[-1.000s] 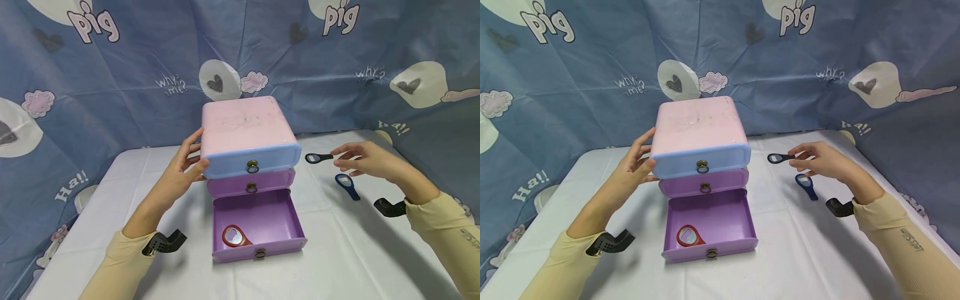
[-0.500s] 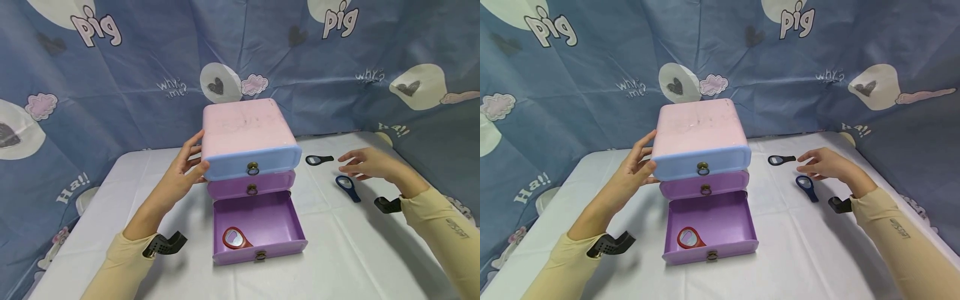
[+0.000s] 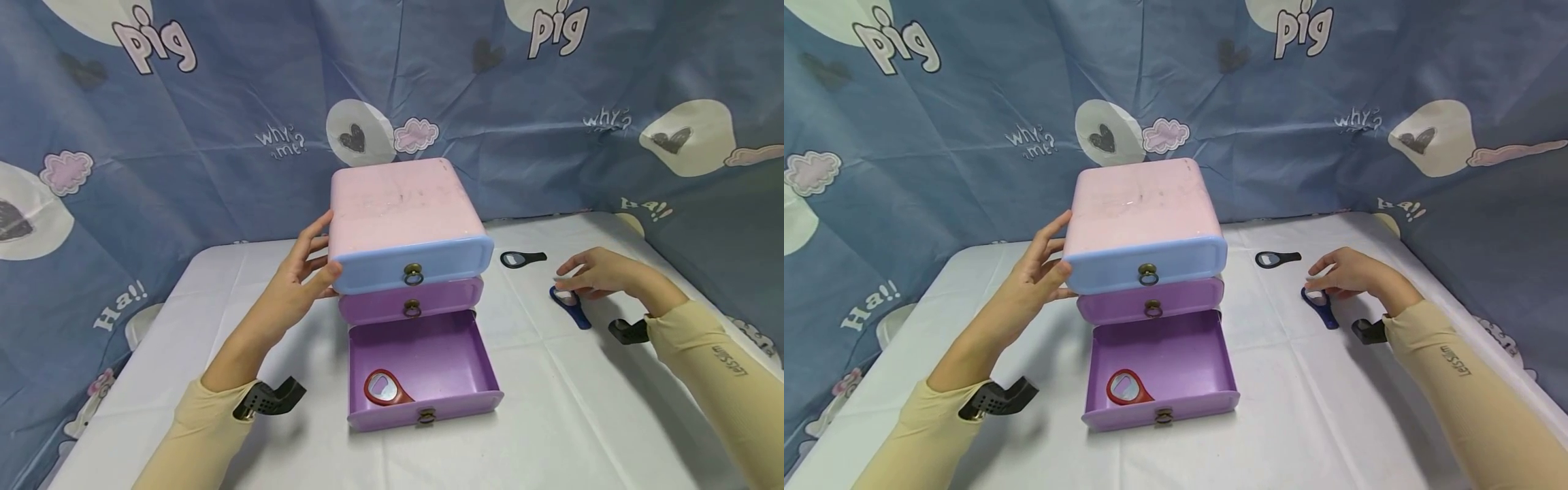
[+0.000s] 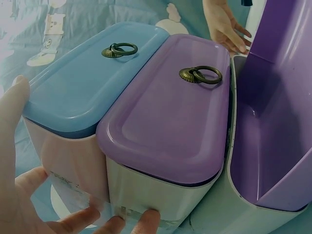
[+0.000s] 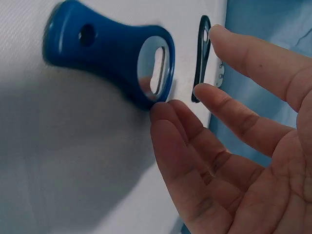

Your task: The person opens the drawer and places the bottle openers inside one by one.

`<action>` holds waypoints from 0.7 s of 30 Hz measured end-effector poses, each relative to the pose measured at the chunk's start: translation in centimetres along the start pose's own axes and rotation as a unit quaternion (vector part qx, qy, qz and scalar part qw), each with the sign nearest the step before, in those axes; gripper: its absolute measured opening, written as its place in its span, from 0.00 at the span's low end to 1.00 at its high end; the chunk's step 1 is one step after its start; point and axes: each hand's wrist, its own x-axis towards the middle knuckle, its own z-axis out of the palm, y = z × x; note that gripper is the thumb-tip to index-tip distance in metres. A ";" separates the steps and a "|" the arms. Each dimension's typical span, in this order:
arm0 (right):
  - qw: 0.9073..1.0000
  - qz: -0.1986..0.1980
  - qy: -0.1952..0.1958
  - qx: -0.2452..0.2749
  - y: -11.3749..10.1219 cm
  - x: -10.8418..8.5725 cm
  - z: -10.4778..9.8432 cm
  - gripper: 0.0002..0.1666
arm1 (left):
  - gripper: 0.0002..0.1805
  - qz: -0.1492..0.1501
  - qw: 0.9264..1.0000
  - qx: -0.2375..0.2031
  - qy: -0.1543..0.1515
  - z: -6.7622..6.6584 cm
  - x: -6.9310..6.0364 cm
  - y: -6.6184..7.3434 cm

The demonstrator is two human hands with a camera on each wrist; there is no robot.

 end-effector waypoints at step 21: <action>0.999 0.025 0.021 -0.015 1.8 0.4 0.4 0.31 | 0.40 -0.001 1.000 -0.001 -0.003 0.1 -0.1 0.0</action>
